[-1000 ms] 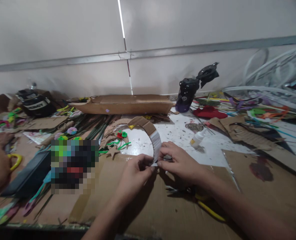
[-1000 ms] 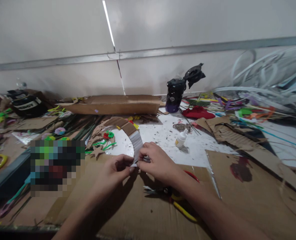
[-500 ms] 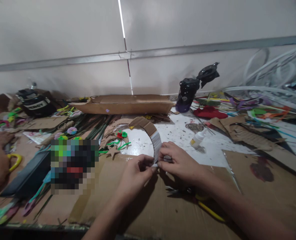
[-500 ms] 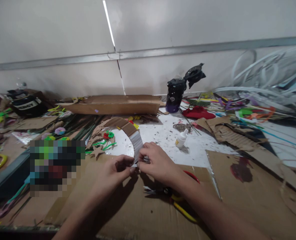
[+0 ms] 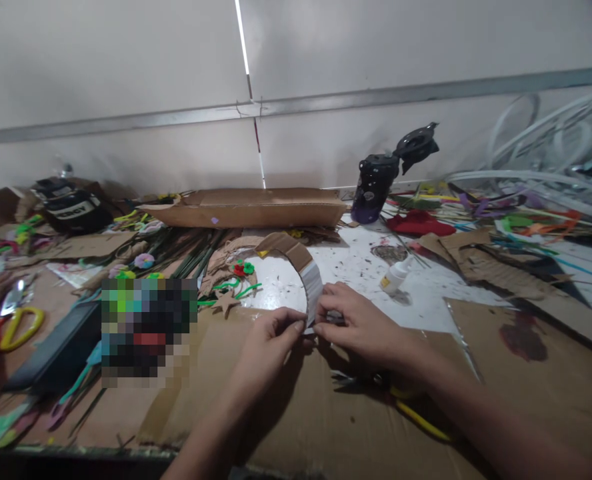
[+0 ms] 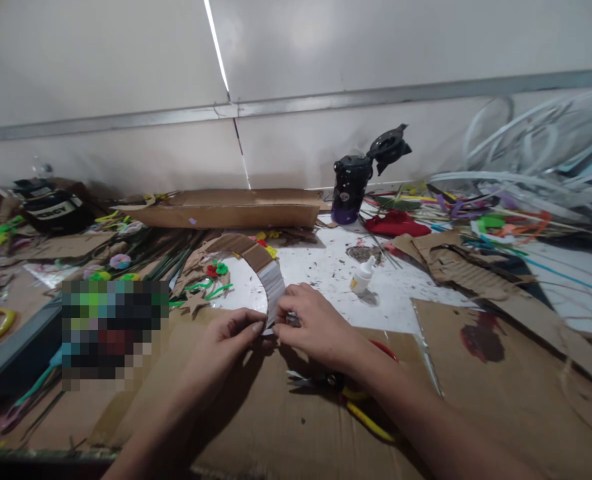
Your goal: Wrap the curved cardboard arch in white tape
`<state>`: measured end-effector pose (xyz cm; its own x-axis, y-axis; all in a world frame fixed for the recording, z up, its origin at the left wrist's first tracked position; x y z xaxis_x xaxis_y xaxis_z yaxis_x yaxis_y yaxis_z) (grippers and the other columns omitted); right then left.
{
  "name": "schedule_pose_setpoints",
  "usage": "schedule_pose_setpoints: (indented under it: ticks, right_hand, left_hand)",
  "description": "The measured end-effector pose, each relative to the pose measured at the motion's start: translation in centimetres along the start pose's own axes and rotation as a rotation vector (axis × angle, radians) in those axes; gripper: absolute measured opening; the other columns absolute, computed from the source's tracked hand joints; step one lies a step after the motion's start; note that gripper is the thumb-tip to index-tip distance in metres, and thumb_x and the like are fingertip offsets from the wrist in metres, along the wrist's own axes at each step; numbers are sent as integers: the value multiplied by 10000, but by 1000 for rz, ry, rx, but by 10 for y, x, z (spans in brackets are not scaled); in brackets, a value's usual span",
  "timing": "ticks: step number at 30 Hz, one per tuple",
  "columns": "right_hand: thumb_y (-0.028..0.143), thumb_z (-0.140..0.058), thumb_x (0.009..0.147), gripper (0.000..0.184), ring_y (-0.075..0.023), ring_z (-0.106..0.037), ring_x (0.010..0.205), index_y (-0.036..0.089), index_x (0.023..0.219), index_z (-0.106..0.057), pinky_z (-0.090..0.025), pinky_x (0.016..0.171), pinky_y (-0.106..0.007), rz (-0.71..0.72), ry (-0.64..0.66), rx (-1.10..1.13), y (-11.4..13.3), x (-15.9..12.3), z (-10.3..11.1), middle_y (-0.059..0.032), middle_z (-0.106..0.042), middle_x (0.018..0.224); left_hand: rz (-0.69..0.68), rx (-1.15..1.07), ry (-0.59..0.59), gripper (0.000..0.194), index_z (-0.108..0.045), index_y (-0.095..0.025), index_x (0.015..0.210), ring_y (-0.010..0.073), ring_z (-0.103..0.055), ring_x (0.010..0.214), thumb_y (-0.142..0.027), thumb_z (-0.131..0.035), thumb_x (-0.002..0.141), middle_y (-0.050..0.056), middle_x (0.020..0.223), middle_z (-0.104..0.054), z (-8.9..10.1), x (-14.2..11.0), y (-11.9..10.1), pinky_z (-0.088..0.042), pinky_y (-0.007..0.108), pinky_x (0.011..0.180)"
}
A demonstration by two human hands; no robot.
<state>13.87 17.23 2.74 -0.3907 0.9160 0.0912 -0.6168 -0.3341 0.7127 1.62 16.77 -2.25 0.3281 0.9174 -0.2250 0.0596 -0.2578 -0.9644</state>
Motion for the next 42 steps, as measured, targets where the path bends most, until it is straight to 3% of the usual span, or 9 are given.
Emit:
schedule_pose_setpoints:
  ticks: [19, 28, 35, 42]
  right_hand:
    - [-3, -716, 797, 253, -215, -526, 884, 175, 673, -586, -360, 765, -316, -15, -31, -70, 5, -1, 3, -15, -562, 819]
    - [47, -758, 806, 157, -233, -590, 931, 176, 735, -703, -412, 810, -332, 1, -74, -79, 8, -2, 8, -44, -657, 889]
    - [57, -755, 808, 156, -245, -637, 931, 210, 820, -780, -406, 839, -361, 2, -114, -208, 11, -9, 14, -44, -739, 920]
    - [101, -745, 846, 154, -225, -658, 845, 247, 836, -792, -400, 815, -366, -1, -143, -175, 6, -10, 15, -9, -768, 831]
  left_hand:
    - [-50, 130, 38, 114, -776, -157, 864, 179, -601, 756, -254, -731, 825, 64, 804, -719, -1, 0, -2, -450, 293, 717]
    - [-128, 249, -26, 88, -751, -175, 810, 183, -594, 741, -242, -701, 836, 44, 776, -710, 5, 0, -3, -441, 277, 675]
    - [-152, 308, -97, 125, -746, -172, 802, 187, -576, 704, -260, -673, 852, 43, 731, -690, 8, -3, -10, -428, 272, 630]
    - [-137, 337, -109, 137, -730, -180, 794, 190, -570, 695, -274, -663, 868, 40, 739, -690, 8, -5, -11, -428, 286, 645]
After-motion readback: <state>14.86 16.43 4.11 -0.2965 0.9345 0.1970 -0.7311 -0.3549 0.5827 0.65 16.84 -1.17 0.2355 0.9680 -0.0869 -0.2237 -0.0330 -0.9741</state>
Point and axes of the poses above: each hand's wrist, its own x-axis towards the middle knuckle, its own z-axis out of the back of the hand, y = z × x, the point moved 10 cm from there along x, towards the middle knuckle
